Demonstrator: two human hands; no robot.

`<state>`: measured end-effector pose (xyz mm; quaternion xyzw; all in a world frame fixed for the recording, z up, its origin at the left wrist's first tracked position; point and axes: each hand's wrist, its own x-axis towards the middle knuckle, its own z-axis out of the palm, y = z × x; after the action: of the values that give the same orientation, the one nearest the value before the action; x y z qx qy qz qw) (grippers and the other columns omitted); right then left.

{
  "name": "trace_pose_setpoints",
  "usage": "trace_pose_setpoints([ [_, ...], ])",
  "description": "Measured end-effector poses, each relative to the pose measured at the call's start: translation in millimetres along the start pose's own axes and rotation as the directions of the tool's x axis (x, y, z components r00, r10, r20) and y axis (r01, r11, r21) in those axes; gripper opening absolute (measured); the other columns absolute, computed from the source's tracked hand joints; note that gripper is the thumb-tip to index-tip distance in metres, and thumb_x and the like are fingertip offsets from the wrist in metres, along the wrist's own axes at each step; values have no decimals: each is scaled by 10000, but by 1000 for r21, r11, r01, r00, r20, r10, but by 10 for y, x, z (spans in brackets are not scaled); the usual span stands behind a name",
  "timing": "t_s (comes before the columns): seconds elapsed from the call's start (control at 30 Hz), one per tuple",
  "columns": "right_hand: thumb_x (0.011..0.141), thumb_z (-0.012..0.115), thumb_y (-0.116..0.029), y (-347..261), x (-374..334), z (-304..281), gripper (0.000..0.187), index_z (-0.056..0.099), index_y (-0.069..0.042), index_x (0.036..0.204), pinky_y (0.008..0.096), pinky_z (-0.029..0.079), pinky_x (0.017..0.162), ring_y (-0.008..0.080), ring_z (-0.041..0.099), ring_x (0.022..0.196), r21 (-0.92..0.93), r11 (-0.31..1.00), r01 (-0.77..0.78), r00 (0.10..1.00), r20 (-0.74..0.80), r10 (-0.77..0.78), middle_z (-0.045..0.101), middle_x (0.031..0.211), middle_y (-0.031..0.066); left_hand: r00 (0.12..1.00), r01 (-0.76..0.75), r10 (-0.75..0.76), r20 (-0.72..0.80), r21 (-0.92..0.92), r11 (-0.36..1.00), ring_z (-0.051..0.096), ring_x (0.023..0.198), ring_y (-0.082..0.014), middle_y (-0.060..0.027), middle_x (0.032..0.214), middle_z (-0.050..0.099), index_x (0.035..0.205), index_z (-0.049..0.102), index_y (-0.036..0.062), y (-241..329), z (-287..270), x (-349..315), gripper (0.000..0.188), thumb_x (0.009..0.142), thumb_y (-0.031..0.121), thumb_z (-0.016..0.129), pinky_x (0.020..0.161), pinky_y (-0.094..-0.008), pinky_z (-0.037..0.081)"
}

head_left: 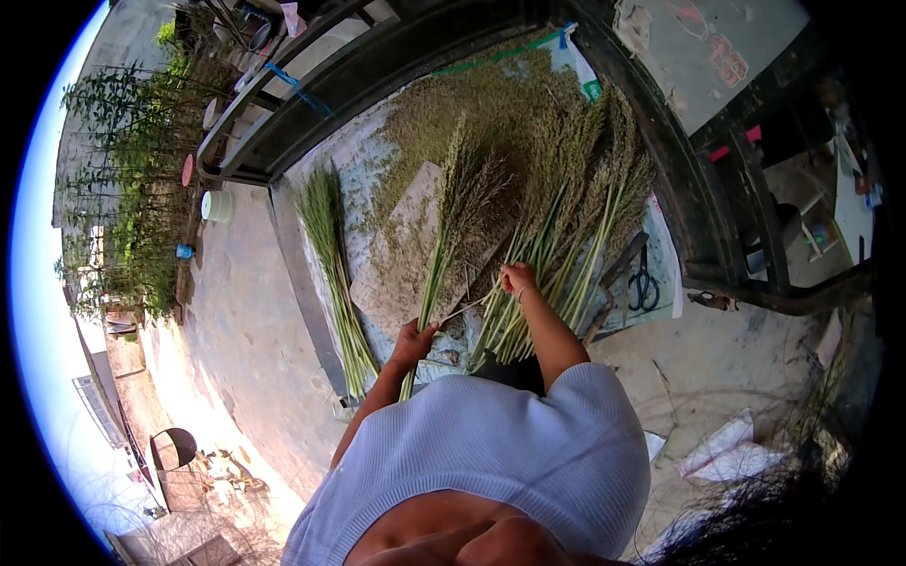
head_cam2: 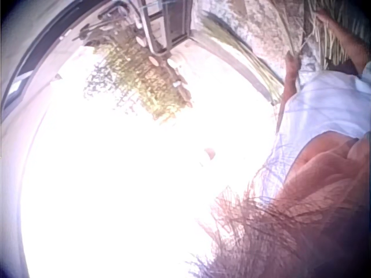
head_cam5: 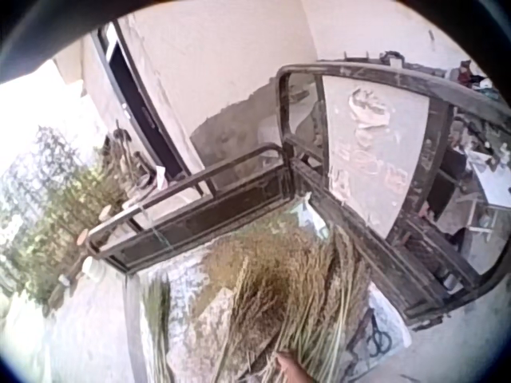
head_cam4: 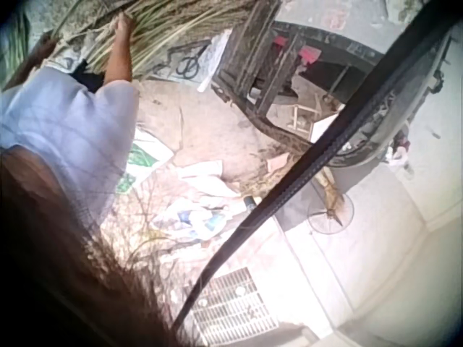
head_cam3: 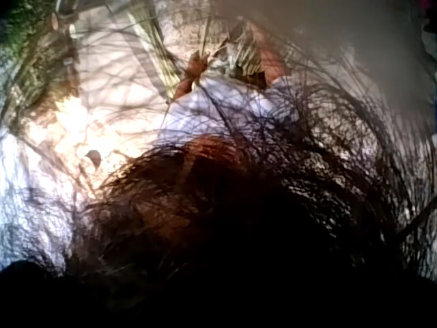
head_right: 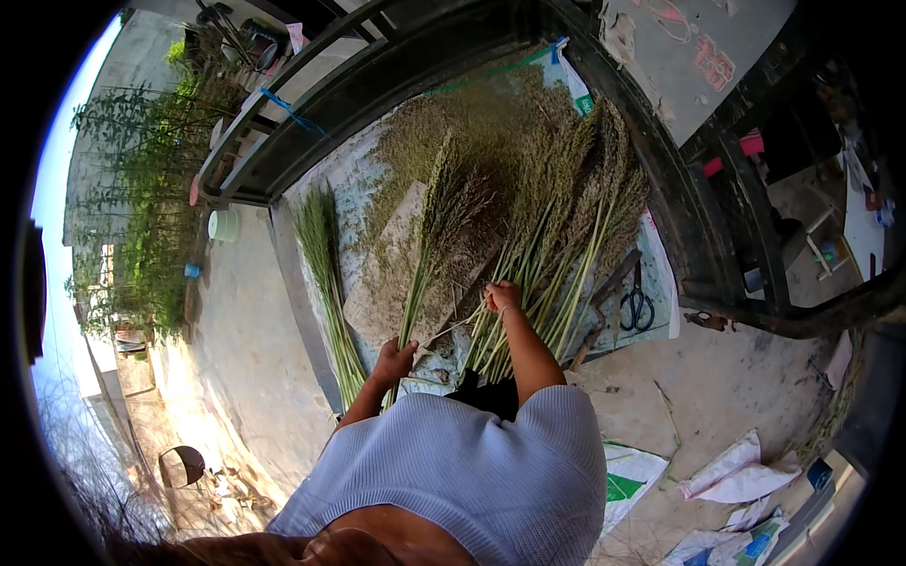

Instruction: The person stands on a rooftop and manually threshes bundles of grain stalks. They hold a bundle in one hand and repeatedly strike the grain heads against a wooden board to separate the seeds, which fall onto a tarp below. The person processes the stalks in small groups, occasionally adjusting their grip and position.

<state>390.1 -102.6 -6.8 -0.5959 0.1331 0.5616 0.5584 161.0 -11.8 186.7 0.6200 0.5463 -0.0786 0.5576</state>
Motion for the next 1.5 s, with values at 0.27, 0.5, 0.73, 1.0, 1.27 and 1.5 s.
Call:
trace_pose_setpoints([
  [0.27,881,545,-180,-118,-989,396,192,585,2,839,243,488,460,97,569,512,119,992,40,898,431,-88,608,693,63,992,-63,61,114,17,998,398,445,-68,18,544,464,785,542,39,299,167,154,264,849,293,577,393,-252,315],
  [0.5,845,585,-307,-53,-1018,552,322,594,-18,705,252,441,377,110,535,421,-23,988,154,917,377,-134,575,563,56,980,77,-86,181,52,996,387,407,-86,11,559,486,815,562,65,33,235,166,265,871,322,532,374,-242,307],
  [0.73,848,575,-356,-29,-1002,623,422,556,-2,619,279,371,321,112,480,354,-210,950,232,905,405,-131,538,500,67,964,109,-71,256,-139,984,437,478,-89,5,581,510,859,564,55,84,285,88,323,877,372,504,413,-234,336],
  [1.0,852,547,-411,16,-970,684,455,534,-28,608,258,351,332,98,453,359,-313,889,333,893,409,-190,502,487,38,960,53,-66,272,56,997,370,434,-86,8,563,446,806,471,69,80,331,153,295,868,347,544,374,-246,301],
  [1.27,855,538,-395,160,-149,58,349,613,-72,747,455,425,402,250,521,466,-802,565,-194,920,-348,-179,556,593,110,950,164,-128,285,-107,981,337,381,-88,31,502,371,741,424,91,42,327,150,311,876,350,528,341,-270,253],
  [1.5,844,546,-429,58,21,83,285,591,-153,788,470,365,417,254,421,474,-770,570,-288,887,-438,-145,493,604,57,976,27,-24,216,-11,1000,350,402,-72,41,509,386,744,441,91,18,289,116,315,889,366,494,367,-261,280],
])
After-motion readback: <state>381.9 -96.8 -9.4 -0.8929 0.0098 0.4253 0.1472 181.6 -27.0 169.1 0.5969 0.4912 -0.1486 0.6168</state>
